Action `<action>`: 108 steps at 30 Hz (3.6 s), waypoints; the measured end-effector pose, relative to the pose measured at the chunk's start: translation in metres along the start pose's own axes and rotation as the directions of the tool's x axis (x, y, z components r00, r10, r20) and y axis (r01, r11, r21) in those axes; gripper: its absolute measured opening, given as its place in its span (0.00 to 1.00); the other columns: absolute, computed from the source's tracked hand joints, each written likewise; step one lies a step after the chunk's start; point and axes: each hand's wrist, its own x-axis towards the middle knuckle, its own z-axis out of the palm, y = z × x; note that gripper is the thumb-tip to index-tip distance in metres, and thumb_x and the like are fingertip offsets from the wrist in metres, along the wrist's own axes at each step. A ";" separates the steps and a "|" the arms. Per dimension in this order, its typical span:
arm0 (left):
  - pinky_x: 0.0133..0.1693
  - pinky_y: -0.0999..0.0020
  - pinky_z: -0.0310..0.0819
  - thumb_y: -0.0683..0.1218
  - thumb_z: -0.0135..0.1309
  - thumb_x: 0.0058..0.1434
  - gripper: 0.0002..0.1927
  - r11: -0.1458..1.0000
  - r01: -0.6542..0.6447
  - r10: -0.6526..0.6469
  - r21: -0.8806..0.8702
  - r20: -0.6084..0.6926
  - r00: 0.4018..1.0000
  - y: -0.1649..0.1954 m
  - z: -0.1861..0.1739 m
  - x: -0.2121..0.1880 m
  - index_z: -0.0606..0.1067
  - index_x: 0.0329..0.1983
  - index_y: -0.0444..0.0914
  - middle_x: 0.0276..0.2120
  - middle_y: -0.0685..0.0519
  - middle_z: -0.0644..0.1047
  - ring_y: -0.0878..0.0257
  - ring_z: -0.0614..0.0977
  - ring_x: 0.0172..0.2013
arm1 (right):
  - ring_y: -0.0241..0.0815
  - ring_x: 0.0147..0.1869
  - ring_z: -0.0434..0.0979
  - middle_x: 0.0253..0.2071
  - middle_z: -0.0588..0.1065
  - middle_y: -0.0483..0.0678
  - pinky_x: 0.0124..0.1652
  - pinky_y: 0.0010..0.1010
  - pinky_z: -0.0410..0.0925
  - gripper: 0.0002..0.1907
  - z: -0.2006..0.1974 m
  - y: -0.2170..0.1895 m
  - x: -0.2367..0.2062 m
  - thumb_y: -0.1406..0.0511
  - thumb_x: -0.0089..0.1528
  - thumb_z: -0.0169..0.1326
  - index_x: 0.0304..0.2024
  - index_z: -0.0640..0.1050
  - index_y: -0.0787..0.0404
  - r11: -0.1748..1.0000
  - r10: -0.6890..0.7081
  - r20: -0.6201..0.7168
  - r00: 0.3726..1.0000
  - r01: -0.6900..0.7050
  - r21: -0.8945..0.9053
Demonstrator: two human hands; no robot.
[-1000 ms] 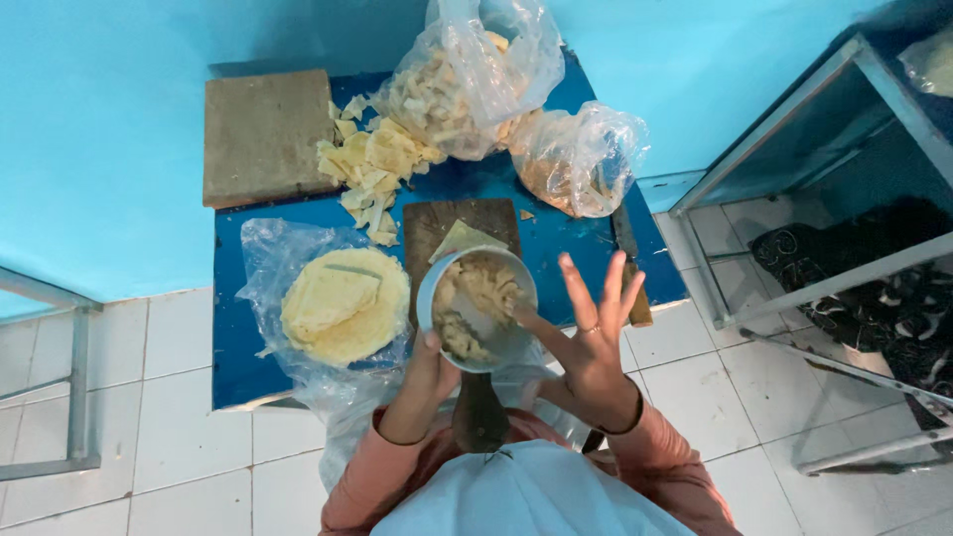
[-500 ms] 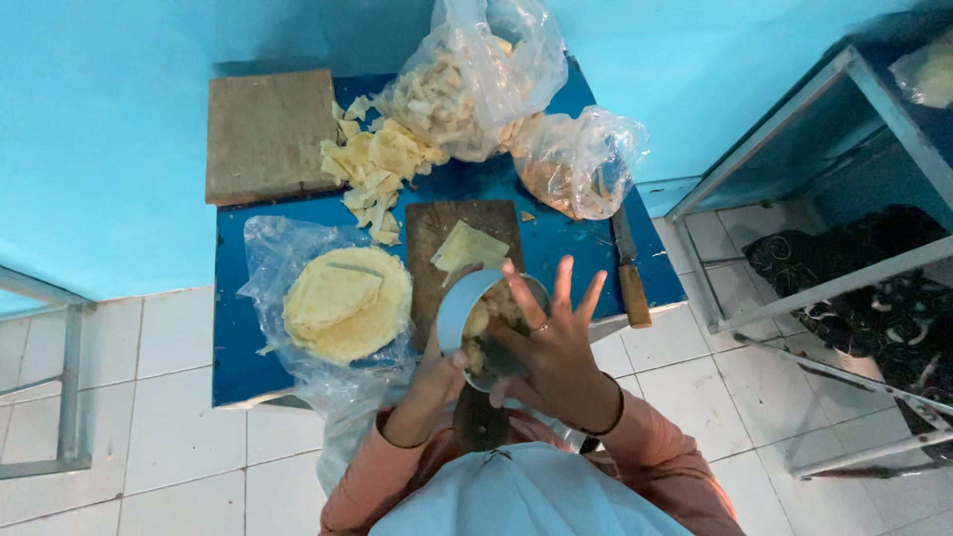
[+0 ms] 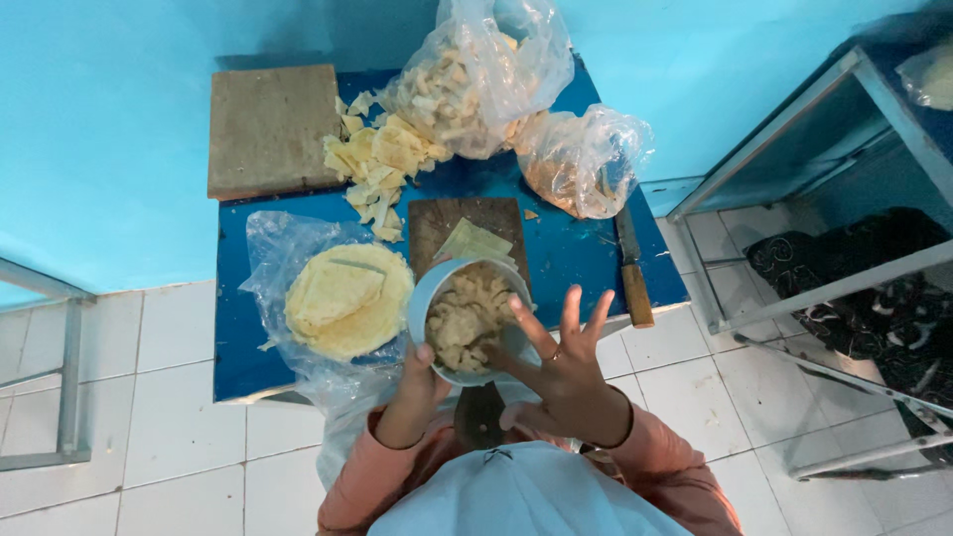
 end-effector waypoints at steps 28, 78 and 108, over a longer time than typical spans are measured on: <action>0.67 0.55 0.66 0.76 0.68 0.45 0.70 0.893 -0.159 0.147 0.420 0.062 0.987 0.016 0.013 0.003 0.51 0.76 0.28 0.66 0.41 0.66 0.52 0.72 0.66 | 0.71 0.83 0.31 0.76 0.58 0.50 0.66 0.83 0.27 0.39 -0.007 0.020 -0.004 0.31 0.58 0.53 0.49 0.81 0.54 0.997 -0.082 -0.015 0.997 0.082 -0.008; 0.72 0.57 0.60 0.80 0.60 0.51 0.67 0.664 -0.287 0.405 0.691 -0.009 0.914 0.013 -0.010 0.004 0.53 0.78 0.31 0.72 0.45 0.62 0.55 0.67 0.71 | 0.65 0.88 0.20 0.84 0.44 0.63 0.79 0.63 0.24 0.33 0.038 0.022 0.004 0.42 0.75 0.30 0.57 0.80 0.52 0.466 0.199 0.044 0.979 -0.134 0.874; 0.68 0.58 0.66 0.76 0.62 0.52 0.64 0.591 -0.328 0.434 0.737 0.052 0.899 0.011 0.003 -0.002 0.54 0.77 0.31 0.67 0.44 0.67 0.54 0.72 0.67 | 0.66 0.87 0.19 0.84 0.43 0.60 0.77 0.65 0.25 0.18 0.018 0.015 0.013 0.54 0.71 0.50 0.53 0.79 0.59 0.768 0.172 0.119 0.978 -0.209 0.605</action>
